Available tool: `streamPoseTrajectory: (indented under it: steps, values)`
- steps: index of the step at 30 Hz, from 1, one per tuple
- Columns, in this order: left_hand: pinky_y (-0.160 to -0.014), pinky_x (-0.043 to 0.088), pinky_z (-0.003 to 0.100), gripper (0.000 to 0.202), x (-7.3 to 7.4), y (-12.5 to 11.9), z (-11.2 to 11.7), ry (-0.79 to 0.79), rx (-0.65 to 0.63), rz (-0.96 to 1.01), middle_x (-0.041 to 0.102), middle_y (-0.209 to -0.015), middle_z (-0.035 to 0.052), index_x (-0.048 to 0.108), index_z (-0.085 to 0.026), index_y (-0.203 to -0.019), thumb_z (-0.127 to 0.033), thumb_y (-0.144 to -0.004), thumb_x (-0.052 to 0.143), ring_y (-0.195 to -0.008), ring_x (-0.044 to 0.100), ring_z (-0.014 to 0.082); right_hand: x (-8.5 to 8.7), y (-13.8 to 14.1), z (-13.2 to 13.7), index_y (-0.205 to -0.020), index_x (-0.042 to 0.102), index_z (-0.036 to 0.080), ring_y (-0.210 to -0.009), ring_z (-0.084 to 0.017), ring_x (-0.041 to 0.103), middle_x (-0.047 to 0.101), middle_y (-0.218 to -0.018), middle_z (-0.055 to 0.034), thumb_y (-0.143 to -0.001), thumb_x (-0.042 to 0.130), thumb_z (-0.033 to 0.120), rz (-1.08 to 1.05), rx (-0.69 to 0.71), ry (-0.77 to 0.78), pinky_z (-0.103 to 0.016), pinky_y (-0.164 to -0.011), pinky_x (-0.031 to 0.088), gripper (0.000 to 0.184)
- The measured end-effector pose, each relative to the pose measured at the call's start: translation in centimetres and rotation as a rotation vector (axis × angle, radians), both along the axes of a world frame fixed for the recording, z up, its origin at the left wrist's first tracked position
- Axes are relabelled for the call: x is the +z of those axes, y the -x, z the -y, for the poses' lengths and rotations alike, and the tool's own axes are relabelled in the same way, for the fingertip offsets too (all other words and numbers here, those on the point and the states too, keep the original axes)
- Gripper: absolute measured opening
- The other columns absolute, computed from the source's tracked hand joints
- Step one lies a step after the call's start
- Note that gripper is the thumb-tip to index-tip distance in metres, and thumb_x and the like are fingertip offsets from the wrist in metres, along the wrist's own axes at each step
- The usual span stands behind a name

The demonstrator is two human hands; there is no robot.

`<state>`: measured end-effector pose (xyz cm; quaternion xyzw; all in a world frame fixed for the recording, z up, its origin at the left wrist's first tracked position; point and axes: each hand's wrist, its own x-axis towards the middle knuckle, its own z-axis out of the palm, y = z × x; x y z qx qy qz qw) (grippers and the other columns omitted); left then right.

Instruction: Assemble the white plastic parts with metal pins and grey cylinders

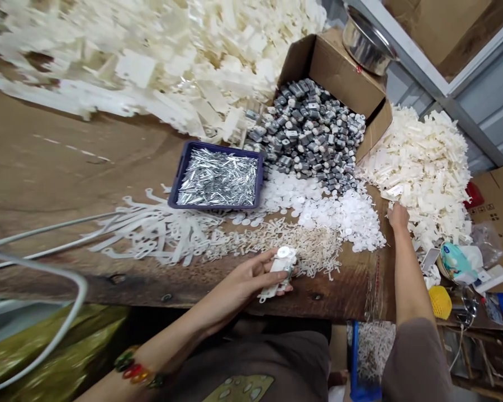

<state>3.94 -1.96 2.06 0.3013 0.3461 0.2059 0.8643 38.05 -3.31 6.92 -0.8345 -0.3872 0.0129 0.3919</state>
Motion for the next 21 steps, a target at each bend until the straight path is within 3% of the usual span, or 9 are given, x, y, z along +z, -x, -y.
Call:
streamPoseTrajectory:
  steps: [4,6,7,11,13,15,17,21]
  values:
    - [-0.073,0.048,0.028,0.07,-0.4,0.3,-0.1,-0.007,-0.019,0.058,0.07,-0.085,0.0029,0.043,-0.014,-0.128,-0.028,-0.066,0.071,-0.073,0.066,0.0177,-0.1,-2.4,0.3,-0.07,0.055,0.017,-0.061,-0.009,0.056,0.054,-0.063,0.002,-0.083,0.056,0.018,-0.09,-0.004,-0.044,-0.022,-0.056,0.042,0.014]
    - [-0.071,0.047,0.027,0.072,-0.8,0.2,-0.4,-0.032,0.0,0.086,0.071,-0.085,0.0039,0.042,-0.013,-0.13,-0.025,-0.065,0.071,-0.073,0.066,0.0177,-0.1,-1.4,1.4,-0.072,0.054,0.019,-0.054,-0.008,0.055,0.051,-0.057,0.0041,-0.079,0.056,0.016,-0.154,0.028,-0.07,-0.021,-0.051,0.037,0.009]
    - [-0.069,0.046,0.026,0.073,-1.0,0.0,-0.6,-0.05,0.022,0.092,0.071,-0.085,0.0046,0.042,-0.013,-0.13,-0.024,-0.064,0.071,-0.072,0.066,0.0175,-0.1,-0.2,2.0,-0.078,0.054,0.02,-0.053,-0.008,0.056,0.054,-0.058,0.004,-0.079,0.056,0.018,-0.203,0.061,-0.074,-0.021,-0.051,0.038,0.003]
    - [-0.066,0.045,0.025,0.074,-2.0,-1.1,-0.8,-0.122,0.151,0.096,0.072,-0.085,0.0069,0.046,-0.01,-0.129,-0.023,-0.061,0.072,-0.071,0.063,0.017,-1.7,9.3,4.8,-0.101,0.051,0.021,-0.058,-0.013,0.062,0.064,-0.079,-0.0022,-0.081,0.053,0.031,-0.468,0.324,-0.01,-0.026,-0.055,0.045,0.022]
    - [-0.067,0.046,0.026,0.073,-2.3,-1.3,-0.7,-0.156,0.191,0.11,0.072,-0.087,0.0076,0.048,-0.01,-0.127,-0.023,-0.06,0.072,-0.073,0.063,0.0177,-2.8,14.5,5.8,-0.096,0.053,0.02,-0.059,-0.013,0.059,0.063,-0.076,-0.0013,-0.081,0.055,0.035,-0.543,0.486,0.048,-0.025,-0.054,0.044,0.021]
    - [-0.068,0.046,0.027,0.072,-2.5,-1.0,-0.7,-0.19,0.22,0.132,0.071,-0.09,0.008,0.049,-0.01,-0.127,-0.023,-0.06,0.071,-0.076,0.063,0.0184,-3.7,18.3,6.3,-0.081,0.056,0.019,-0.064,-0.013,0.056,0.059,-0.072,-0.0009,-0.08,0.056,0.035,-0.417,0.539,0.077,-0.024,-0.057,0.043,0.017]
    - [-0.069,0.047,0.027,0.071,-2.6,-0.3,-0.7,-0.215,0.237,0.141,0.071,-0.091,0.0076,0.05,-0.01,-0.127,-0.023,-0.06,0.07,-0.077,0.063,0.0184,-4.1,20.1,6.2,-0.071,0.055,0.018,-0.065,-0.012,0.053,0.054,-0.069,0.0002,-0.08,0.057,0.035,-0.365,0.547,0.077,-0.023,-0.058,0.042,0.02]
    - [-0.068,0.047,0.026,0.068,-2.8,0.8,-0.7,-0.265,0.244,0.123,0.071,-0.088,0.0059,0.048,-0.011,-0.129,-0.022,-0.065,0.067,-0.074,0.062,0.0166,-4.2,20.6,5.5,-0.074,0.05,0.019,-0.048,-0.008,0.048,0.051,-0.059,0.0044,-0.081,0.056,0.039,-0.731,0.558,0.056,-0.019,-0.046,0.039,0.022]
